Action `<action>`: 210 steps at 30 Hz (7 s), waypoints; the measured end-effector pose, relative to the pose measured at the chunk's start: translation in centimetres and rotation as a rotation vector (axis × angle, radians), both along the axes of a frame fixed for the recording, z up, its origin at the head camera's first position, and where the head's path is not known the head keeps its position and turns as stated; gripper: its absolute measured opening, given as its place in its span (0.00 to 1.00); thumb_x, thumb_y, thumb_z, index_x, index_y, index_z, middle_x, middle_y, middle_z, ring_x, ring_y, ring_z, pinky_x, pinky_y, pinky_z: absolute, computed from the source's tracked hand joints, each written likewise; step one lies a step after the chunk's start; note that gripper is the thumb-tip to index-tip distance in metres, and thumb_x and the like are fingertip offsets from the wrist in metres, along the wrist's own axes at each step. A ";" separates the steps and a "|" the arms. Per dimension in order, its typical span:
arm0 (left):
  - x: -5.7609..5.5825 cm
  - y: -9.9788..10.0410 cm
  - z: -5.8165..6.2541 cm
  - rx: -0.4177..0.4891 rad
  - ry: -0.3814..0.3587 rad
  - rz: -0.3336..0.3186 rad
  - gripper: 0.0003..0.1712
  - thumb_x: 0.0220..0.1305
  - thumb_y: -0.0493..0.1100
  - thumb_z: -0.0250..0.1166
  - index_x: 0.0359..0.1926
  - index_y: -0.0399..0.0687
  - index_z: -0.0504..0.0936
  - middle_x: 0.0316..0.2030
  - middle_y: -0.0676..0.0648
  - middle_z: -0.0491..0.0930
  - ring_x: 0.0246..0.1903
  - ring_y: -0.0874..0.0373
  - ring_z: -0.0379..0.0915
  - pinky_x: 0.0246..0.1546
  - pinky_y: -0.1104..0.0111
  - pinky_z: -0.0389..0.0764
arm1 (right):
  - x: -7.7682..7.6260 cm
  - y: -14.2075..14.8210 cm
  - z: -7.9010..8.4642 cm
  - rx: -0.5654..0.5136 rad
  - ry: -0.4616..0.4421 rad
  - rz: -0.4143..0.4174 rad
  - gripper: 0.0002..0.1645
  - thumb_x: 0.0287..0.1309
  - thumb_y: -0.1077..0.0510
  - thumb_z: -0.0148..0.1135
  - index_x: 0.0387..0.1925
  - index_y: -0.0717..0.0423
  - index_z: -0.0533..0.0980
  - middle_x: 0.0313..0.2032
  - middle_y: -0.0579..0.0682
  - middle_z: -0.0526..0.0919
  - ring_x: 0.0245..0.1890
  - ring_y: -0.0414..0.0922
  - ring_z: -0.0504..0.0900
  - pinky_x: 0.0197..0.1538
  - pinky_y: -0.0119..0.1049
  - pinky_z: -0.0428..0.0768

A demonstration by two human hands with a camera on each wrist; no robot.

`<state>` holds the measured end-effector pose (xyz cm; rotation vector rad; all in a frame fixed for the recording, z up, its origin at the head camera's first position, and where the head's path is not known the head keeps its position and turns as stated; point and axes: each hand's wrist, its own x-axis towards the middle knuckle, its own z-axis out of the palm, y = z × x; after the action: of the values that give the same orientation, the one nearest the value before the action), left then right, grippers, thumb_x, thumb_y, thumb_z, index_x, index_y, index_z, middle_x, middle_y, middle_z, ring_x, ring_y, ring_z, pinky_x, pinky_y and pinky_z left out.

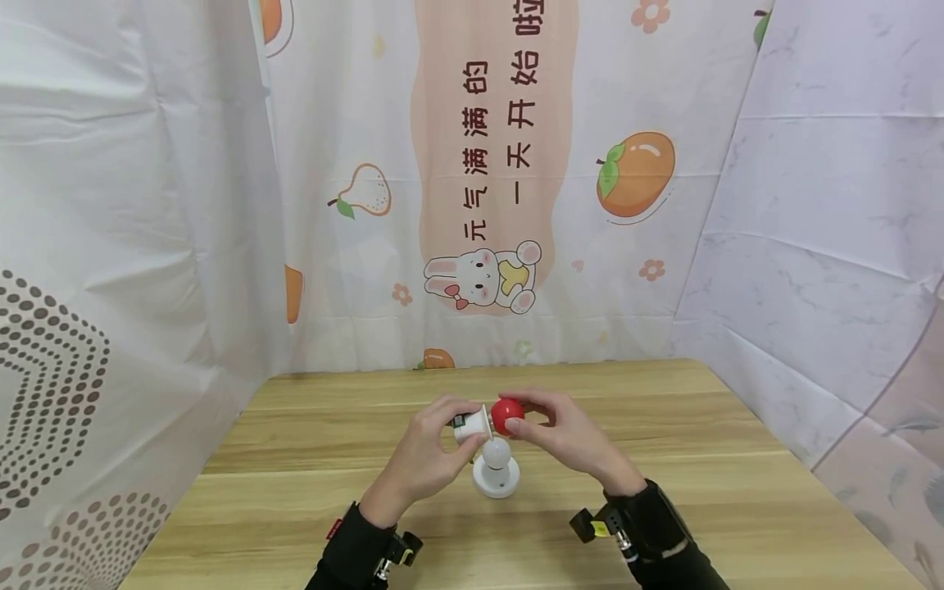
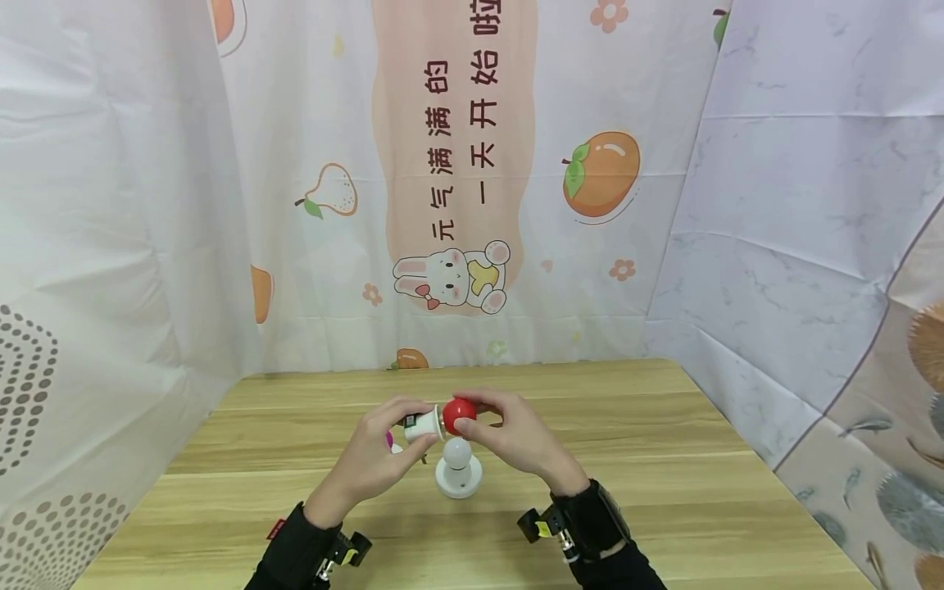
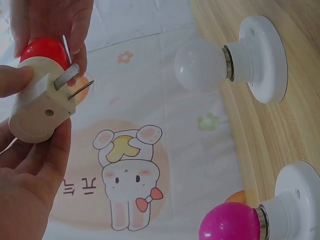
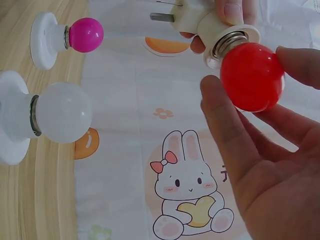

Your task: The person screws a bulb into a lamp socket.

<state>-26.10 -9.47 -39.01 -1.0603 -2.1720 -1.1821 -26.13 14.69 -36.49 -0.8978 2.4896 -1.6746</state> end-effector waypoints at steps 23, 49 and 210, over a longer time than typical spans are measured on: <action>-0.1 0.0 0.1 0.003 0.007 0.016 0.17 0.61 0.38 0.74 0.51 0.40 0.83 0.47 0.49 0.83 0.46 0.59 0.79 0.45 0.65 0.83 | -0.5 0.6 -0.8 -0.077 0.277 0.160 0.26 0.59 0.72 0.69 0.59 0.58 0.78 0.60 0.62 0.75 0.55 0.54 0.79 0.51 0.42 0.84; -0.1 -0.1 0.1 0.011 0.024 -0.002 0.18 0.62 0.38 0.73 0.52 0.40 0.83 0.48 0.49 0.83 0.47 0.59 0.80 0.46 0.65 0.83 | -0.6 0.4 -0.8 -0.042 0.248 0.118 0.25 0.63 0.66 0.68 0.61 0.58 0.78 0.58 0.54 0.78 0.55 0.50 0.80 0.50 0.40 0.84; 0.3 -0.1 0.3 -0.040 -0.034 0.002 0.18 0.63 0.37 0.73 0.53 0.41 0.83 0.49 0.50 0.82 0.49 0.59 0.78 0.49 0.63 0.81 | -0.4 -0.3 -0.9 -0.043 -0.031 0.032 0.27 0.69 0.58 0.64 0.64 0.68 0.73 0.56 0.64 0.80 0.50 0.55 0.84 0.46 0.39 0.85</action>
<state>-25.85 -9.56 -38.76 -1.0616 -2.2308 -1.1685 -26.53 14.39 -37.36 -0.9038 2.4151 -1.7254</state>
